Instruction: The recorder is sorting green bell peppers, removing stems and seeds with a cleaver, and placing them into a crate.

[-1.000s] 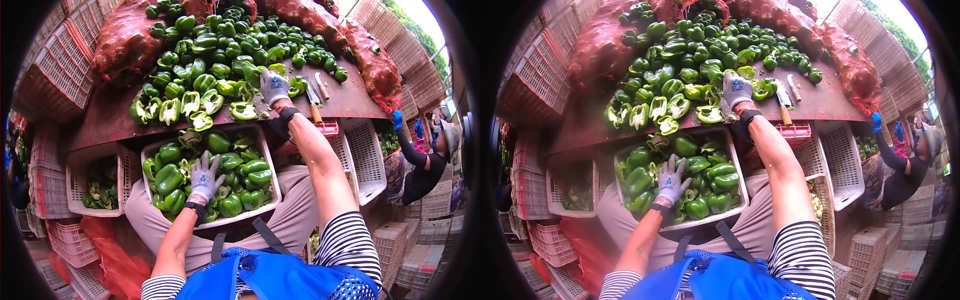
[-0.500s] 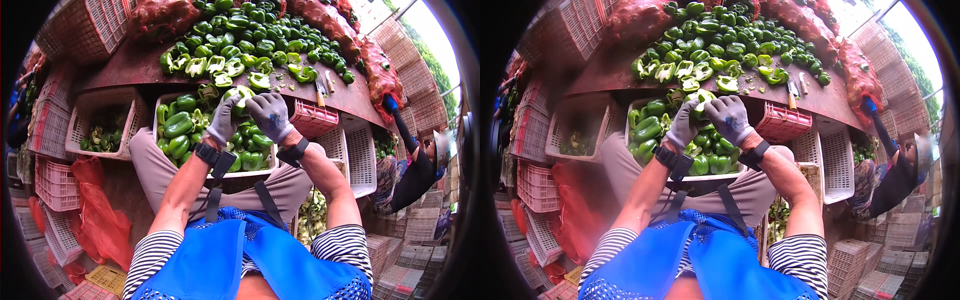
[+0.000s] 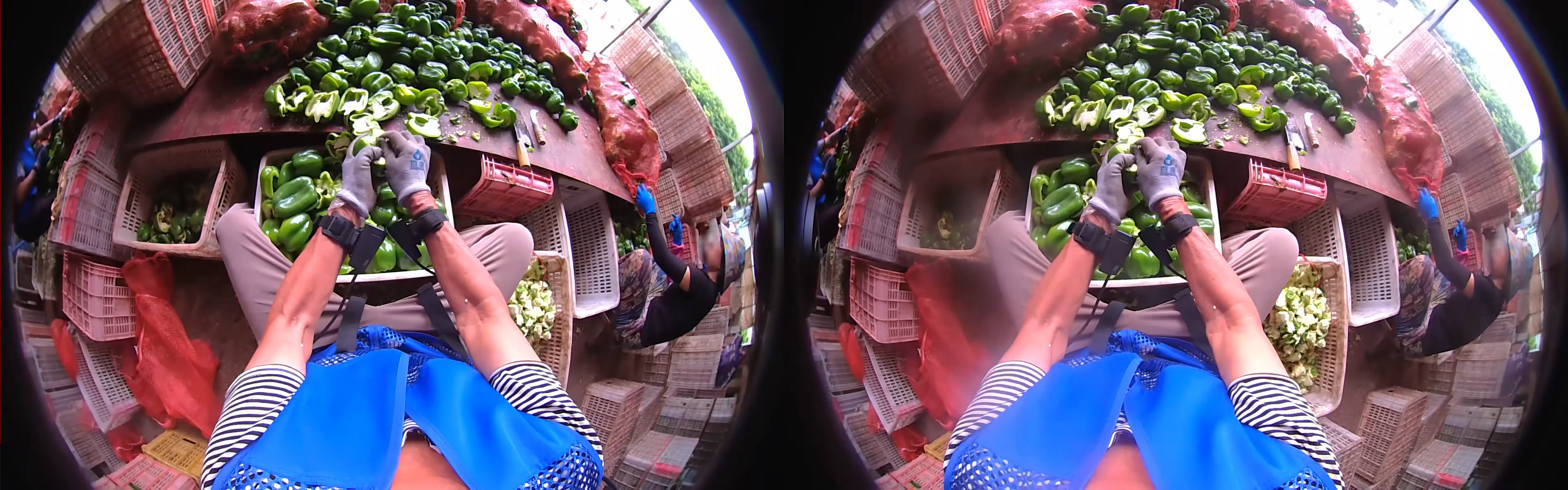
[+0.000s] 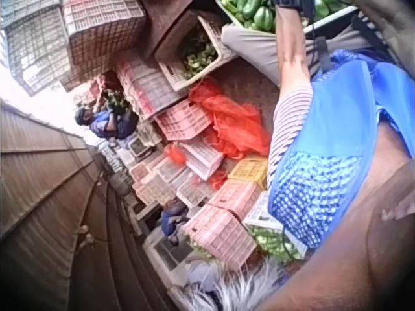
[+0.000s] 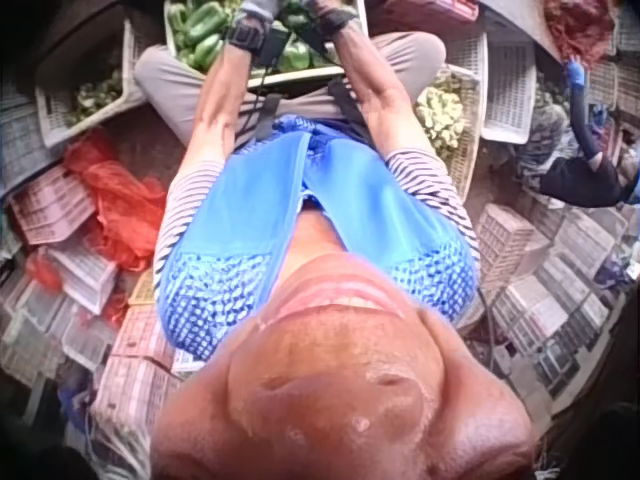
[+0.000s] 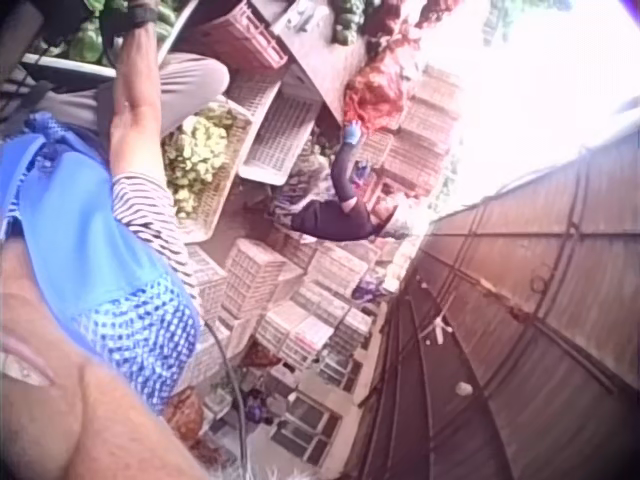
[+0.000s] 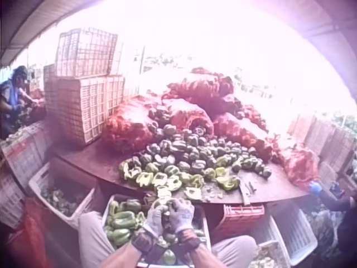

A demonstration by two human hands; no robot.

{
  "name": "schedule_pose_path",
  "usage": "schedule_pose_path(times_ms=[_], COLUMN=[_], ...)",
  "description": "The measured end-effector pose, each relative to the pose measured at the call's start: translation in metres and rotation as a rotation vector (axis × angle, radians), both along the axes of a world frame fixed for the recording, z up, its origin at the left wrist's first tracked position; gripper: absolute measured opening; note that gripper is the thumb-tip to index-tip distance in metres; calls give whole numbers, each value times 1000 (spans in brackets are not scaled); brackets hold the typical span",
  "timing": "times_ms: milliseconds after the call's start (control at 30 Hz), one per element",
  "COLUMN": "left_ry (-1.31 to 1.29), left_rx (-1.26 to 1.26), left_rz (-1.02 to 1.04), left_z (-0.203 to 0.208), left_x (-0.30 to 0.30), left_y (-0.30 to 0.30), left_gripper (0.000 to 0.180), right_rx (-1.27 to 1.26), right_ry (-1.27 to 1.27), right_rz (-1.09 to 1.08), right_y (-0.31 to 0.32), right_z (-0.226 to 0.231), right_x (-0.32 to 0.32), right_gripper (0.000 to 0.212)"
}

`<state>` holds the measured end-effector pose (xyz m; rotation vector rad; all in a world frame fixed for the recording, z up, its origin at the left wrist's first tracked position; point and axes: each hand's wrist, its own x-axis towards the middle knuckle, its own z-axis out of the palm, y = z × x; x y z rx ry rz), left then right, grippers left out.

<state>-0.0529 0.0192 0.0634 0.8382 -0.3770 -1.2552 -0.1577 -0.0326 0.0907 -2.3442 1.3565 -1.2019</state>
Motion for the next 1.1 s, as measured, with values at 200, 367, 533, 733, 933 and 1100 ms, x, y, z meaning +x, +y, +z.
schedule_pose_path(times_ms=[200,367,533,733,933,1100], left_ry=[237,-236,-1273,-2088,-2143,-2120], left_rx=[-62,-110,-392,-258,-296,-240], left_rz=[-368,-152,59,-557,-740,-458], left_z=[21,25,44,-47,-88,-60], left_x=[43,47,7,-52,-65,-75], left_y=[12,11,16,37,39,-5], left_gripper=[36,59,71,82,67,63], right_rx=[605,100,-130,488,752,830], right_ry=[-876,-339,263,554,609,720], right_rz=[331,-59,-518,-926,-947,-976], right_y=[-26,9,55,155,185,166], right_z=[56,109,44,-103,-165,-160], right_x=[-63,-212,-406,-532,-531,-543], right_gripper=[17,15,22,37,40,33])
